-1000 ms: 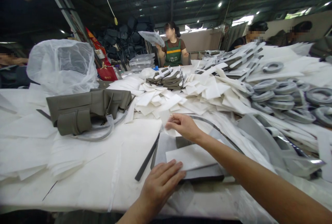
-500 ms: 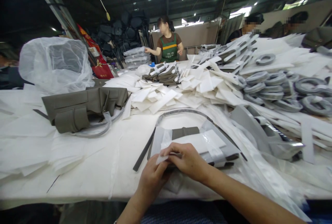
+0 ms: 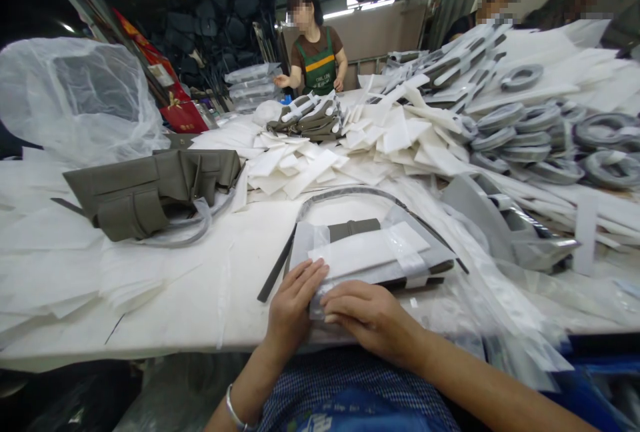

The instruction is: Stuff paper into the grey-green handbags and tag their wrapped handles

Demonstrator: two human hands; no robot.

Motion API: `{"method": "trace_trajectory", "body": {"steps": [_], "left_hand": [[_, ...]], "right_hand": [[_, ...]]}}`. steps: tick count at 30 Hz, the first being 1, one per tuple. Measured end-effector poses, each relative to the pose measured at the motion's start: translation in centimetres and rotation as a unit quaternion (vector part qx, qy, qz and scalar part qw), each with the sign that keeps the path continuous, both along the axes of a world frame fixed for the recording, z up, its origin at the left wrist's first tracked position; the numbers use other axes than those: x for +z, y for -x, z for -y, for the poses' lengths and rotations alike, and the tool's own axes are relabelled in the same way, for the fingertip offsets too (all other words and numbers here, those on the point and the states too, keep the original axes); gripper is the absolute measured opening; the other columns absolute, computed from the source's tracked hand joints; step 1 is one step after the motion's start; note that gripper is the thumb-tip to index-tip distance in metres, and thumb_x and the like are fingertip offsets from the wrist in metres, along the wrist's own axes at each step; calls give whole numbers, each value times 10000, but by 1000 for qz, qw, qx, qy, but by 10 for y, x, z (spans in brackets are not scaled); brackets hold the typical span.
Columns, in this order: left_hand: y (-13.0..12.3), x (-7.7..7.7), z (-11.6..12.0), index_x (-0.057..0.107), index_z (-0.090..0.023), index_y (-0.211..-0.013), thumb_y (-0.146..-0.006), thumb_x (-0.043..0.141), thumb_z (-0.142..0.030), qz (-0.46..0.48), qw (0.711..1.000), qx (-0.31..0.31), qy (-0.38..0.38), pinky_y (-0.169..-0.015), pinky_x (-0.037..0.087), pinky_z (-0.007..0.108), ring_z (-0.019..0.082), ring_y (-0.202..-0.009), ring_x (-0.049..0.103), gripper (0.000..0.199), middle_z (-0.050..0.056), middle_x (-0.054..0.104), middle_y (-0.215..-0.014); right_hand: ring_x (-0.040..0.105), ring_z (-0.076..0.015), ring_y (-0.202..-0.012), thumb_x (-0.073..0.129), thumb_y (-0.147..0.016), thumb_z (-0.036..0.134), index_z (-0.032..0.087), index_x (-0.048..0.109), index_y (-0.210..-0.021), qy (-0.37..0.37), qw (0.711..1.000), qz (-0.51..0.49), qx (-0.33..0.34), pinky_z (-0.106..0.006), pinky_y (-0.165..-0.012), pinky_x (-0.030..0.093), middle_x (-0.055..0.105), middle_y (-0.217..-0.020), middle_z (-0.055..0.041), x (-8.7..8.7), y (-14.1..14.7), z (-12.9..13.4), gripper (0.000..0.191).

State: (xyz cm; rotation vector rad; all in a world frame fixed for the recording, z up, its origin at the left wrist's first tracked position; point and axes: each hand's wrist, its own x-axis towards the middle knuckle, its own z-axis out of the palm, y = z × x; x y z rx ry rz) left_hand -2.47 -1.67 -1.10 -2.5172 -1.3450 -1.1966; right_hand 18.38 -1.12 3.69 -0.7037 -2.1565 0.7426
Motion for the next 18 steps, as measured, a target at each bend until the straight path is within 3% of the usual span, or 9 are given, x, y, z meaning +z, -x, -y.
{"method": "trace_trajectory", "body": {"steps": [2,5,8,12,15,18], "left_hand": [[1,1,0,491,-210,-1430,-847,411,62,-5,1000,-6,0,-1090,502,424,225,-1355,495,648,61,610,-1391],[2,0,1,473,-193,-1446,-775,379,98,-7,1000,-18,9,-1098,497,429,218,-1379,468,738,62,578,-1429],[3,0,2,473,-177,-1445,-747,389,103,-6,999,-22,22,-1106,485,422,213,-1379,466,757,68,561,-1446],[2,0,2,491,-176,-1428,-765,415,90,-8,999,-18,27,-1113,474,416,213,-1368,482,719,73,565,-1442],[2,0,1,496,-171,-1422,-778,431,82,-14,999,-17,25,-1109,476,417,217,-1359,491,695,80,570,-1436],[3,0,0,475,-172,-1438,-781,438,74,-21,999,-18,18,-1102,484,417,217,-1359,492,702,81,564,-1442]], "right_hand": [[724,-173,-799,556,-972,312,254,709,-970,79,993,18,-80,-273,-786,580,759,-858,-29,-7,-9,12,164],[663,-161,-517,520,-972,422,233,695,-991,250,953,53,-162,-260,-587,566,678,-587,21,-20,-21,25,258],[630,-149,-461,605,-908,454,210,676,-1105,315,930,63,-178,-264,-506,547,733,-737,-9,-30,-19,32,321],[654,-174,-640,800,-764,346,218,676,-1156,180,967,85,-162,-295,-613,574,724,-897,-48,-35,1,39,431],[680,-202,-860,691,-851,190,227,718,-973,36,985,48,-161,-323,-750,587,711,-988,-71,-39,15,41,130],[692,-200,-967,563,-899,79,222,710,-985,-117,986,9,-119,-357,-852,589,739,-1024,-70,-47,19,40,222]]}}
